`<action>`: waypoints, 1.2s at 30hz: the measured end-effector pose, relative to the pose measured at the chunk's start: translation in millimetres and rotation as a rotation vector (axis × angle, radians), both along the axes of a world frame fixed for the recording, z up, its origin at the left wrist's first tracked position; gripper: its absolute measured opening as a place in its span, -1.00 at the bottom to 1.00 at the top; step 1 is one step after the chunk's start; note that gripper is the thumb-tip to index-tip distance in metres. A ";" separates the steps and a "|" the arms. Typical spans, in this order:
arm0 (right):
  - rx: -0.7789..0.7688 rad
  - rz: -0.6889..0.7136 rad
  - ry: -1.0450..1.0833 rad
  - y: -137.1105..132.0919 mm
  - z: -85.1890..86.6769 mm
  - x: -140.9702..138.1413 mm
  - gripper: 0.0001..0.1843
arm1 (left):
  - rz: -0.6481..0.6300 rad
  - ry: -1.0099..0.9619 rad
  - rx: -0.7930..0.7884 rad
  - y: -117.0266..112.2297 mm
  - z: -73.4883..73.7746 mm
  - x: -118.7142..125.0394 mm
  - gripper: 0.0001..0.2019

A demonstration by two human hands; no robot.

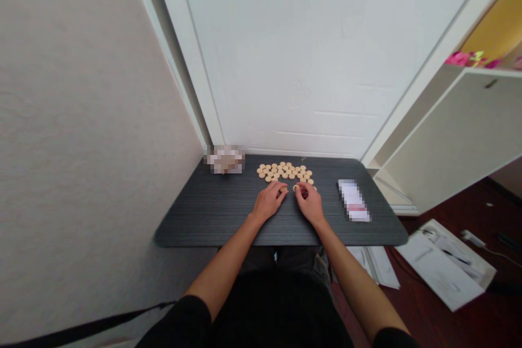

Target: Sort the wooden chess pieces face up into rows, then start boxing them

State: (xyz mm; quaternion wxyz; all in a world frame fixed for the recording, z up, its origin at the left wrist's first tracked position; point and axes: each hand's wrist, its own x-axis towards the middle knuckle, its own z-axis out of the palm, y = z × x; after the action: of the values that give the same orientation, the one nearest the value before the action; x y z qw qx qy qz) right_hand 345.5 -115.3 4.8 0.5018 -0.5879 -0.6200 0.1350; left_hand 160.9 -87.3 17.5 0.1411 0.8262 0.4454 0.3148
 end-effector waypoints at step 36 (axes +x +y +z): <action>-0.016 0.085 -0.079 -2.7 5.1 0.2 -0.65 | -0.111 -0.412 -0.192 9.4 -11.4 -0.2 -0.71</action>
State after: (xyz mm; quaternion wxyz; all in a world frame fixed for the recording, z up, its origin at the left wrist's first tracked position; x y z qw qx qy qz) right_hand 345.8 -118.0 9.9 0.4658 -0.5698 -0.6629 0.1379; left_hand 160.8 -77.9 6.1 0.3239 0.7505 0.3889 0.4249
